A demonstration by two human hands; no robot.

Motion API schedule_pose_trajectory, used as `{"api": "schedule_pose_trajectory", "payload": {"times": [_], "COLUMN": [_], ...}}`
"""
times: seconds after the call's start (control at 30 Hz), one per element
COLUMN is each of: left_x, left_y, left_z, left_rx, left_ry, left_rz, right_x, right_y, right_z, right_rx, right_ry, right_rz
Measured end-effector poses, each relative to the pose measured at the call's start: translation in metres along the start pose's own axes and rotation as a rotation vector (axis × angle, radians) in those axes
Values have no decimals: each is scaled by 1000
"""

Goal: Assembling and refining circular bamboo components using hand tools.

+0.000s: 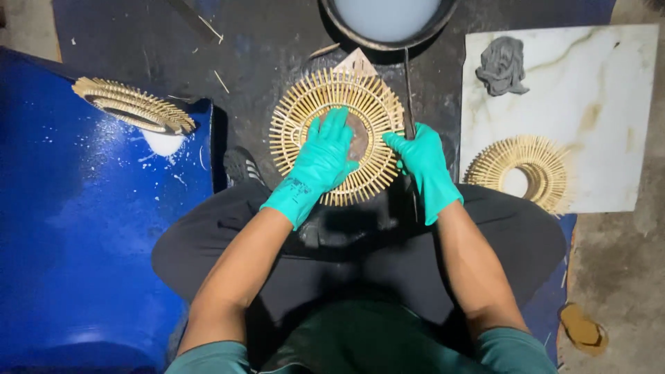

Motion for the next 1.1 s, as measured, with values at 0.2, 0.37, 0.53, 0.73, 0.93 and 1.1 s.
{"api": "schedule_pose_trajectory", "payload": {"times": [0.2, 0.37, 0.53, 0.73, 0.93, 1.1], "left_x": [3, -8, 7, -6, 14, 28], "left_y": [-2, -5, -3, -6, -5, 4], "left_z": [6, 6, 16, 2, -4, -4], "left_rx": [45, 53, 42, 59, -110, -209], "left_ry": [-111, -134, -13, -155, -5, -89], "left_rz": [-30, -43, 59, -7, -22, -123], "right_x": [8, 5, -2, 2, 11, 41], "right_y": [20, -24, 2, -4, -10, -52], "right_z": [27, -13, 14, 9, -7, -16], "right_rx": [667, 252, 150, 143, -20, 228], "right_ry": [548, 229, 22, 87, -42, 280], "right_rz": [-487, -257, -38, -78, -129, -246]}}
Point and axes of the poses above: each hand's wrist, its own z-axis towards the middle knuckle, its own x-axis out of the back of the hand, y = z × x, the point moved 8 cm from there along z, towards the middle knuckle, and after that the axes turned 13 degrees about -x, right-handed, at the moved point
